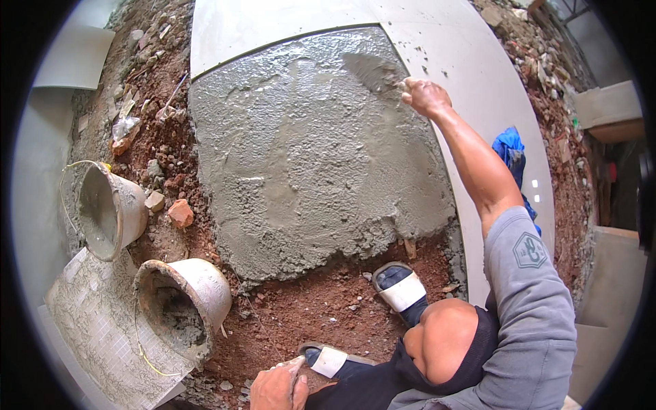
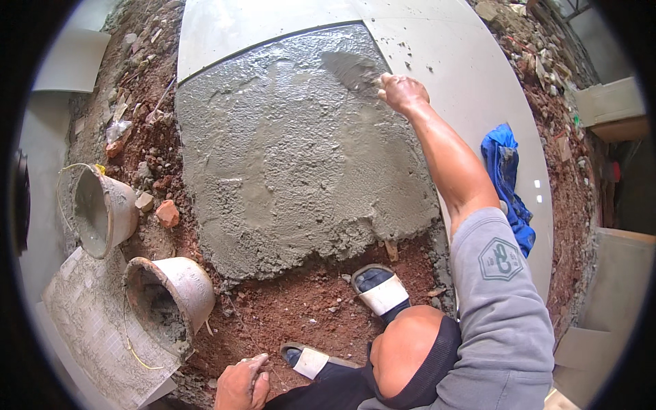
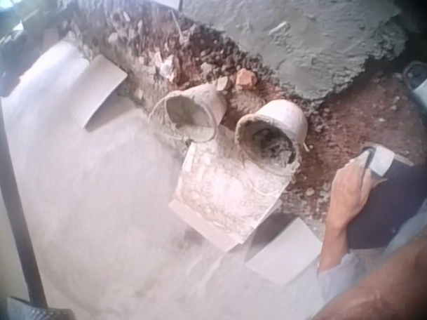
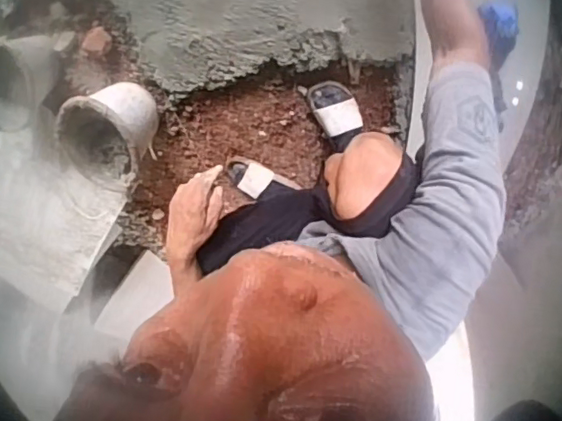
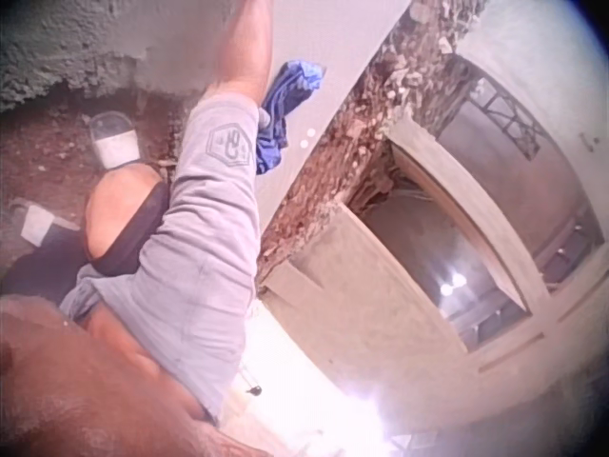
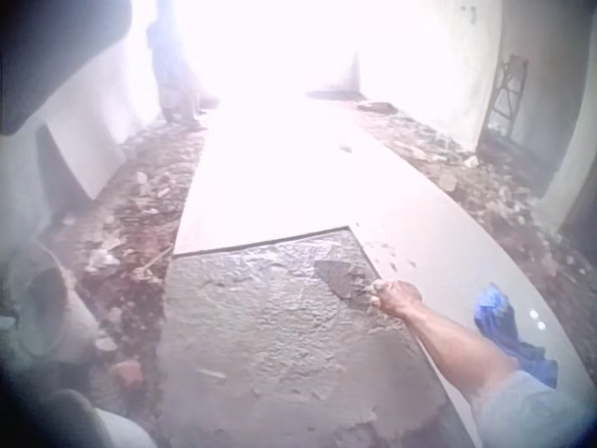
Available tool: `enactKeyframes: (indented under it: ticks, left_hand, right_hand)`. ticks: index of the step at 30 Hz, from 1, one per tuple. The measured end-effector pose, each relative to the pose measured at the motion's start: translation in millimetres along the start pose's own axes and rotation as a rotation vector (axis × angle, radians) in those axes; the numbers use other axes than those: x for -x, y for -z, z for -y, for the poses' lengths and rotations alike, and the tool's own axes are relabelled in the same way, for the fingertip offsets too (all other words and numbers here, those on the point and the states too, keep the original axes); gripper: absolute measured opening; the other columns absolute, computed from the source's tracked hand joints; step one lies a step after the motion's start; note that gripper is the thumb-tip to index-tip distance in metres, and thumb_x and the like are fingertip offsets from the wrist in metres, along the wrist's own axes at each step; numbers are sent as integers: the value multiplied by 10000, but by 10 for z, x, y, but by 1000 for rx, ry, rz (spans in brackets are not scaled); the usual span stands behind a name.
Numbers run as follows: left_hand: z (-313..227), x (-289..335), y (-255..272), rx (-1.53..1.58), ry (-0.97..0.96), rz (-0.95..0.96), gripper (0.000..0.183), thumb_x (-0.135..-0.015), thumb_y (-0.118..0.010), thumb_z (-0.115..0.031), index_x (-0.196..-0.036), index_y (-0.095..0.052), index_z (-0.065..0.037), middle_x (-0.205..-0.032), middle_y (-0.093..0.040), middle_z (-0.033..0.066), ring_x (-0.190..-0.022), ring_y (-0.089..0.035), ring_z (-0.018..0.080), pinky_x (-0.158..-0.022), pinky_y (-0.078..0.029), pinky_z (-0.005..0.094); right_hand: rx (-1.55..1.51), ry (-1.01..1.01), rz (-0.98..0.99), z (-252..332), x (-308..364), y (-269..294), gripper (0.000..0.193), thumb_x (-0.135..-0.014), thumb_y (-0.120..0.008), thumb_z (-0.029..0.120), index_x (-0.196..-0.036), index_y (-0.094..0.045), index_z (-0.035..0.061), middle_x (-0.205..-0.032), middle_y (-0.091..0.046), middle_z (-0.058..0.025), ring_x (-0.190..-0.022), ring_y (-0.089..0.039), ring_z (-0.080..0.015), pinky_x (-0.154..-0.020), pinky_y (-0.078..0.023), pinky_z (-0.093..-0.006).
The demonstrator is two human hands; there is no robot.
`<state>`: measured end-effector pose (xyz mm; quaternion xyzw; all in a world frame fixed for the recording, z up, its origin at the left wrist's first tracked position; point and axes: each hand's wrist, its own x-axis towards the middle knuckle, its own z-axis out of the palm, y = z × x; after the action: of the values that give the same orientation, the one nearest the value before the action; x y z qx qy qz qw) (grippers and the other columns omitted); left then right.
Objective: The person spreads cement on the floor with a trowel, places a large ceramic tile onto the cement, and taps it with a rubber mallet to level it. The person then removes the tile, spreads more cement, and prepares to reposition the tile.
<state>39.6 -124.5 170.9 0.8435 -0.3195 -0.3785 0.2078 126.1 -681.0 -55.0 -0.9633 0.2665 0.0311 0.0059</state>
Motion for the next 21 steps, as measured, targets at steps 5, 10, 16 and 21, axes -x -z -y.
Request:
enactKeyframes:
  ticks: [5,10,16,21]
  left_hand:
    - [54,-22,-10,8,-37,-2,335,-889,-566,-131,-1205,-578,-20,-1119,-637,175,-1015,-611,337,-850,-474,416]
    - [132,-46,-21,-18,-55,48,321,-883,-575,-133,-1177,-594,-5,-1112,-649,167,-1027,-617,323,-865,-473,417]
    - [137,2,-6,29,-45,33,302,-864,-600,-129,-1133,-609,7,-1090,-655,174,-1009,-621,332,-855,-478,421]
    - [55,78,6,54,-34,29,289,-843,-627,-132,-1090,-621,19,-1044,-660,191,-970,-627,350,-837,-483,431]
  right_hand:
    - [-762,-181,331,543,208,68,398,-893,-588,341,-1002,-609,-41,-851,-657,-165,-651,-669,-220,-587,-545,-399]
    - [-619,84,663,1501,1193,117,422,-940,-538,394,-1118,-587,15,-909,-664,-202,-823,-672,-268,-701,-562,-404]
    - [-290,735,635,1777,1718,215,168,-927,-500,195,-900,-565,42,-708,-626,-165,-606,-658,-262,-500,-535,-433]
    - [-76,734,235,2044,898,144,202,-926,-455,126,-1081,-562,54,-911,-639,-166,-679,-683,-276,-546,-563,-413]
